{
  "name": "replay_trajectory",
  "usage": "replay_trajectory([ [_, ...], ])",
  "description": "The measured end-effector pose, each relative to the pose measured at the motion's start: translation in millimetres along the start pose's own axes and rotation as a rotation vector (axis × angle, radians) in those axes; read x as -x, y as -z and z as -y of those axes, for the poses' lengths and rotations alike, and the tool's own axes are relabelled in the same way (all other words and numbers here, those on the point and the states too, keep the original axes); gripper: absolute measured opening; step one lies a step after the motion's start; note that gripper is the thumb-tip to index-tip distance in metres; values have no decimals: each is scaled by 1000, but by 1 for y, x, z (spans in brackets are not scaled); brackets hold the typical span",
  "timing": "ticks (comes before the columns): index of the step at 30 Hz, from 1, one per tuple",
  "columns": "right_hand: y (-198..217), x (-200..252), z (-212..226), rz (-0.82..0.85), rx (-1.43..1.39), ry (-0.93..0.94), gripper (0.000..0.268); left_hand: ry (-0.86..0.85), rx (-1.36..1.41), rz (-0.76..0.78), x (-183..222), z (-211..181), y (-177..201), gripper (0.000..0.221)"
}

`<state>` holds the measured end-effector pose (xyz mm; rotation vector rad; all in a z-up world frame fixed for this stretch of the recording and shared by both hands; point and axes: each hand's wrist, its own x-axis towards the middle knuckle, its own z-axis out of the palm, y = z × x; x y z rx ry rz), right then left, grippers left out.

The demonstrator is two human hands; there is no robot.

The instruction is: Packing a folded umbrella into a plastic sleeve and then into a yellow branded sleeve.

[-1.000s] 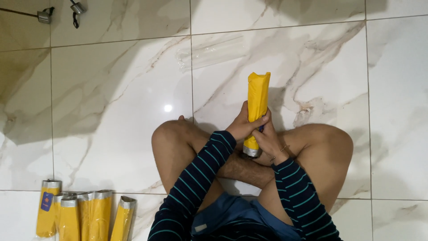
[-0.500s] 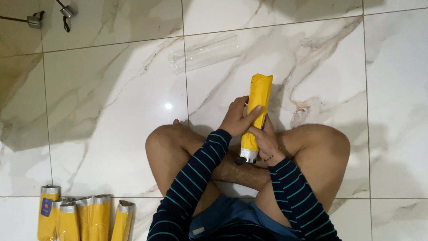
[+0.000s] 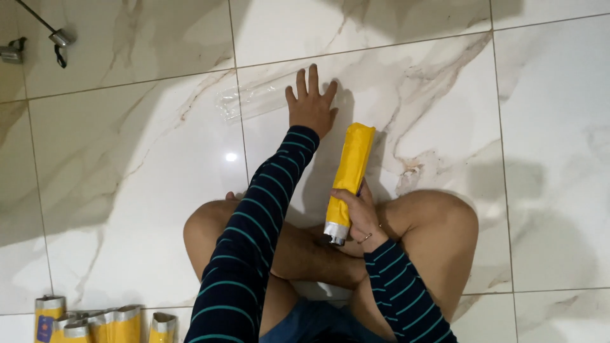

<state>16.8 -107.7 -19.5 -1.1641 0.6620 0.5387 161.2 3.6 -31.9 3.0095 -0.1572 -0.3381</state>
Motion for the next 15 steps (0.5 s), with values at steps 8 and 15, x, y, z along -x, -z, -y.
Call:
replay_trajectory([
  [8,-1,-6,8,18,-80,9,40,137,-322,117,-78,18,-53,46],
  [15,2,-1,9,73,-53,-10,44,210,-383,66,-71,52,-98,20],
])
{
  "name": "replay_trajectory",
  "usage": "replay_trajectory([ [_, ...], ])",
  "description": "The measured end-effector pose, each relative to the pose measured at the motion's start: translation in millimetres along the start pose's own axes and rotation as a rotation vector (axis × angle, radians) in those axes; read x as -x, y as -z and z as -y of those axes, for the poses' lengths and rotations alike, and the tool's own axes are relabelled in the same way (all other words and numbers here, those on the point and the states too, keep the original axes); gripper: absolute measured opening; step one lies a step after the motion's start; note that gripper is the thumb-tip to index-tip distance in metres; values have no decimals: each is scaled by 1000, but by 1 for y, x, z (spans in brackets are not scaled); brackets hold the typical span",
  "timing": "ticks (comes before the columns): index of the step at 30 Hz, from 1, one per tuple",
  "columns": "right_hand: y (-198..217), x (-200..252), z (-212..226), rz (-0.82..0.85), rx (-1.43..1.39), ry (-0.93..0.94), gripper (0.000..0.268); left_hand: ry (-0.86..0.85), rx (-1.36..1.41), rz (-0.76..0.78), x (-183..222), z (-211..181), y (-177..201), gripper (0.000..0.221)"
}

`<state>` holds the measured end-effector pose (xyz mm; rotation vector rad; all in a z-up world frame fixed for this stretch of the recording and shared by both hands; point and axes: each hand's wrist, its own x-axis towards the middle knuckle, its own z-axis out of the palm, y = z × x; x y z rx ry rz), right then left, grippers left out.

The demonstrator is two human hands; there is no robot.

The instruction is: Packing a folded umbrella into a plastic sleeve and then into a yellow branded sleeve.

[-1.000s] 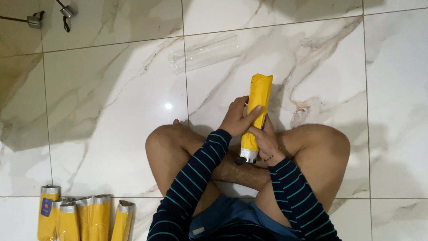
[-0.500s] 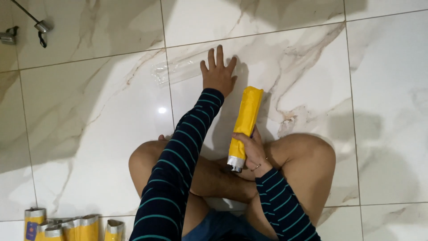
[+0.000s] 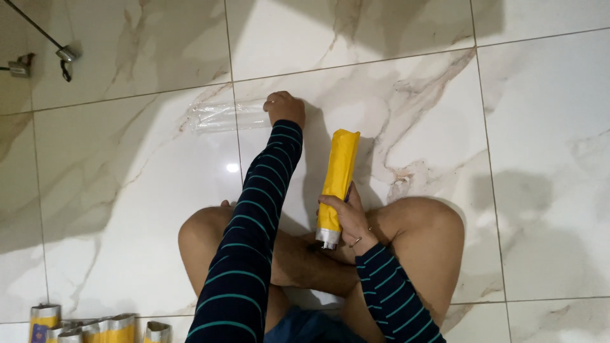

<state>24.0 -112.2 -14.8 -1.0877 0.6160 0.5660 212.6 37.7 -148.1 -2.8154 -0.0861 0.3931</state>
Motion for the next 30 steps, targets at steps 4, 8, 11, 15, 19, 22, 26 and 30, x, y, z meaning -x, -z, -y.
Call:
replay_trajectory([
  [4,7,-2,-11,18,83,31,51,138,-90,46,26,21,-16,31],
  [8,9,3,-15,58,147,67,51,102,-67,-34,29,39,-84,23],
  [11,8,14,-13,125,212,96,48,-1,-138,-315,71,59,-47,12],
  [15,10,30,-11,223,299,98,48,-143,-114,-473,129,76,13,27],
  [19,18,42,-23,391,372,93,42,-192,162,-632,172,75,36,32],
  [22,21,53,-13,524,474,17,44,-250,346,-545,195,76,40,39],
  [26,22,66,0,672,581,-24,42,-409,559,-417,210,79,40,48],
  [30,35,63,-8,753,527,-67,40,-514,634,-452,215,77,33,46],
])
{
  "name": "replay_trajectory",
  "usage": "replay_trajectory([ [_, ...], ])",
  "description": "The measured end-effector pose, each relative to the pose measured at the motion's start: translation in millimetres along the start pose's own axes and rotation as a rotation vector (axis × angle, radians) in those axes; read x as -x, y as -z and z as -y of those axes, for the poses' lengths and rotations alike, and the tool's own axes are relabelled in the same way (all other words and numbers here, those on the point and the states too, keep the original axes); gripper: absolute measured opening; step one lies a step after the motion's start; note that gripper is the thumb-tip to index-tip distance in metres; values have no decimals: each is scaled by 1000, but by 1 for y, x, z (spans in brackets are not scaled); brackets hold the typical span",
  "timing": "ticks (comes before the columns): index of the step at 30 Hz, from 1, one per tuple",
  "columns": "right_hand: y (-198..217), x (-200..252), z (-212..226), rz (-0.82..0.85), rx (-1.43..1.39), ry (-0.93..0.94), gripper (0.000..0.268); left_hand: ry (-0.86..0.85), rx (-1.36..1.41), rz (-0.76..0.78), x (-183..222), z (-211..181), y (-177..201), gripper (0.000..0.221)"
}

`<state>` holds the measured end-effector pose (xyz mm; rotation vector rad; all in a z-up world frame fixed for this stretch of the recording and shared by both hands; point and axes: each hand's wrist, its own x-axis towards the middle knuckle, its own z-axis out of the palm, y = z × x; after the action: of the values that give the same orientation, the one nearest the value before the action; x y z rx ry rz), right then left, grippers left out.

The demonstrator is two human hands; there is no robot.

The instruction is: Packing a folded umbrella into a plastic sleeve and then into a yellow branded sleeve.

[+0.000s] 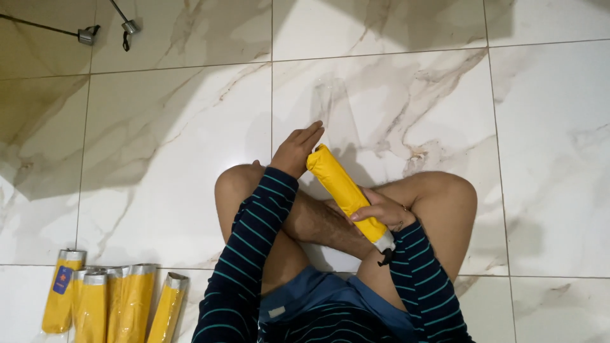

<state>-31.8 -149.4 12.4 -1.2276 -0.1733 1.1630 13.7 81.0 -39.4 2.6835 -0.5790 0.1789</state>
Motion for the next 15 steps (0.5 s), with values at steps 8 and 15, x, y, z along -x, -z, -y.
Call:
replay_trajectory([
  [8,16,-7,-8,62,-140,-28,37,-91,135,-136,3,-9,13,45],
  [15,12,-4,9,-11,-101,-22,39,-60,70,-227,0,-15,1,39],
])
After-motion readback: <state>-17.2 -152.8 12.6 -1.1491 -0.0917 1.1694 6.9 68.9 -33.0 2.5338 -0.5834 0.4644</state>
